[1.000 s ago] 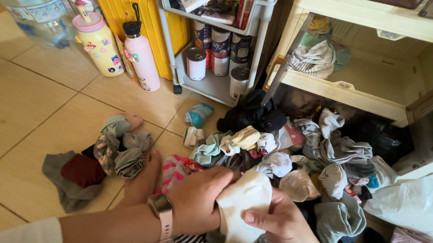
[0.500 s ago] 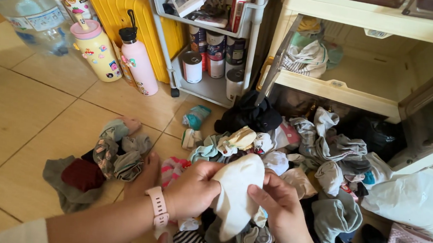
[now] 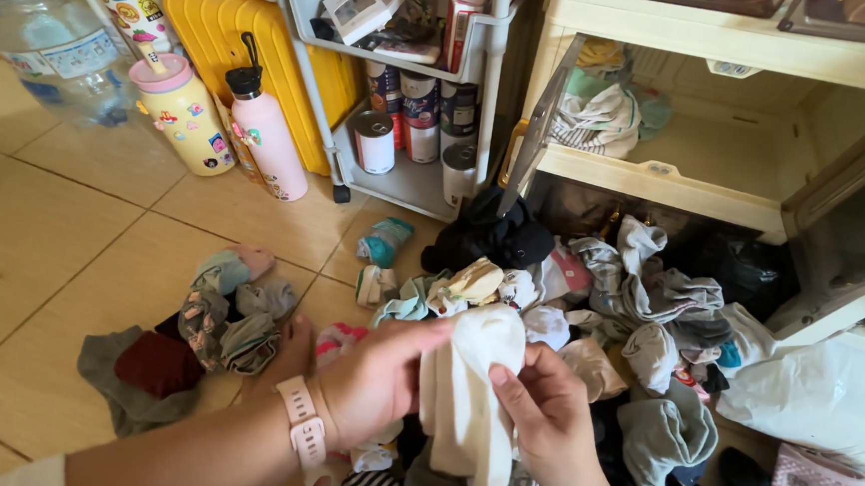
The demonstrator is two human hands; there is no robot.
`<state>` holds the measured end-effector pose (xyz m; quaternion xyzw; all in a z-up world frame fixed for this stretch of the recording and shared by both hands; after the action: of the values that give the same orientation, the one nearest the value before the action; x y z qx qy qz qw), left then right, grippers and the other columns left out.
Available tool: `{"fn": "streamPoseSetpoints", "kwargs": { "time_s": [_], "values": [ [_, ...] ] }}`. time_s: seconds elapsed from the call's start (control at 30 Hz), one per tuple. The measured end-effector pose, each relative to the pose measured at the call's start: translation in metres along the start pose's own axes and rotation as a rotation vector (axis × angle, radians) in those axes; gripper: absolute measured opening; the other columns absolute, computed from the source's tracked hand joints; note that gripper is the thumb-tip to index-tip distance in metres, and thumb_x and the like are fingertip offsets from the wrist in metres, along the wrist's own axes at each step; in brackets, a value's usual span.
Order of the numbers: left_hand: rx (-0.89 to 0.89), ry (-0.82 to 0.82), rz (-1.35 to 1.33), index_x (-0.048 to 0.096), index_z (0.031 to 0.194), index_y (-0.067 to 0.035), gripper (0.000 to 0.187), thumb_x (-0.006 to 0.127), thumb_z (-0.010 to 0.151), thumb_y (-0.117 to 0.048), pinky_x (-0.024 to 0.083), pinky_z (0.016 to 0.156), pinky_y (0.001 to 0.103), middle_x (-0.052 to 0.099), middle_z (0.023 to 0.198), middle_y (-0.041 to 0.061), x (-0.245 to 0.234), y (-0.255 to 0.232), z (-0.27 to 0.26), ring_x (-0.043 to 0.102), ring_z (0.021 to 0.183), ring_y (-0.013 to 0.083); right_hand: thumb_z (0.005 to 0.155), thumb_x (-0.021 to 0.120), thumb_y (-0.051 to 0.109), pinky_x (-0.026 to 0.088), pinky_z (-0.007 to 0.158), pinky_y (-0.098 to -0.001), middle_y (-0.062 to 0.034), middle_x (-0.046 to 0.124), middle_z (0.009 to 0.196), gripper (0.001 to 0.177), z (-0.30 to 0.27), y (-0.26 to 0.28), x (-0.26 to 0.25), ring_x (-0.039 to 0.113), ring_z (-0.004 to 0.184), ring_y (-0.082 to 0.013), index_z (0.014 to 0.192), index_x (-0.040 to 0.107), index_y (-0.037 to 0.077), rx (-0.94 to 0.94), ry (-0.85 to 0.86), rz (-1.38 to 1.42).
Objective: Sorting and pairing socks from a laundry pile and placing them into a storage cabinet.
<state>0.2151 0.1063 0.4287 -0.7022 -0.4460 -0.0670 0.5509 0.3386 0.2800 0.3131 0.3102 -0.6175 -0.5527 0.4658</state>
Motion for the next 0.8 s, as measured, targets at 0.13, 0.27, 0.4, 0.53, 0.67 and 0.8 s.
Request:
{"fn": "streamPoseSetpoints", "kwargs": {
  "time_s": [0.13,0.27,0.4,0.53,0.67,0.8],
  "values": [
    [0.158,-0.051,0.514,0.073,0.12,0.0,0.046,0.071,0.087,-0.032,0.058,0.079,0.032,0.079,0.101,0.009,0.014,0.004,-0.005,0.073,0.088,0.0145,0.099,0.067,0.007,0.058,0.069,-0.0258,-0.0135,0.075,0.094,0.015,0.0,0.016,0.013,0.07,0.08,-0.0143,0.107,0.065,-0.005,-0.175,0.06,0.072],
    [0.167,-0.13,0.504,0.074,0.117,-0.002,0.047,0.059,0.094,-0.04,0.06,0.073,0.032,0.079,0.095,0.011,-0.003,0.013,0.009,0.075,0.082,0.0166,0.093,0.073,0.007,0.06,0.073,-0.0302,-0.0162,0.077,0.106,0.04,-0.005,0.03,0.022,0.074,0.089,-0.0186,0.128,0.054,0.006,-0.062,0.037,0.258],
    [0.25,-0.244,0.476,0.075,0.116,-0.002,0.045,0.058,0.095,-0.038,0.058,0.077,0.03,0.081,0.098,0.008,-0.002,0.005,0.006,0.074,0.085,0.0135,0.081,0.081,0.002,0.058,0.088,-0.0328,-0.0141,0.078,0.108,0.061,-0.004,0.037,0.022,0.074,0.096,-0.0178,0.135,0.054,0.006,0.198,0.131,0.162],
    [0.217,-0.261,0.444,0.076,0.113,-0.002,0.042,0.059,0.094,-0.035,0.057,0.078,0.03,0.081,0.096,0.007,-0.006,0.006,0.007,0.073,0.085,0.0137,0.085,0.081,0.002,0.056,0.086,-0.033,-0.014,0.079,0.104,0.041,-0.006,0.029,0.012,0.071,0.092,-0.0171,0.122,0.072,-0.011,0.312,0.235,0.092],
    [0.224,-0.289,0.526,0.076,0.106,-0.001,0.039,0.061,0.094,-0.035,0.056,0.074,0.032,0.08,0.09,0.01,-0.01,0.006,0.008,0.071,0.079,0.0156,0.085,0.077,0.003,0.054,0.087,-0.0323,-0.011,0.078,0.106,0.04,-0.006,0.037,0.019,0.07,0.094,-0.0156,0.123,0.07,-0.008,0.251,0.23,0.227],
    [0.21,-0.316,0.511,0.071,0.112,-0.003,0.031,0.067,0.094,-0.029,0.056,0.069,0.03,0.077,0.088,0.008,-0.01,0.002,0.013,0.07,0.078,0.0151,0.08,0.077,0.002,0.057,0.089,-0.0361,-0.0126,0.08,0.106,0.045,-0.002,0.021,0.007,0.074,0.096,-0.0191,0.125,0.071,-0.004,0.215,0.149,0.308]
  ]
}}
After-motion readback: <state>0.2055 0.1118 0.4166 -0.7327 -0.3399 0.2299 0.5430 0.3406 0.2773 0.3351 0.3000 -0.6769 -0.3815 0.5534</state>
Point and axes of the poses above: each hand's wrist, its own z-axis towards the middle knuckle, its own x-axis out of the palm, y = z × x, the point moved 1 cm from there along z, towards the middle knuckle
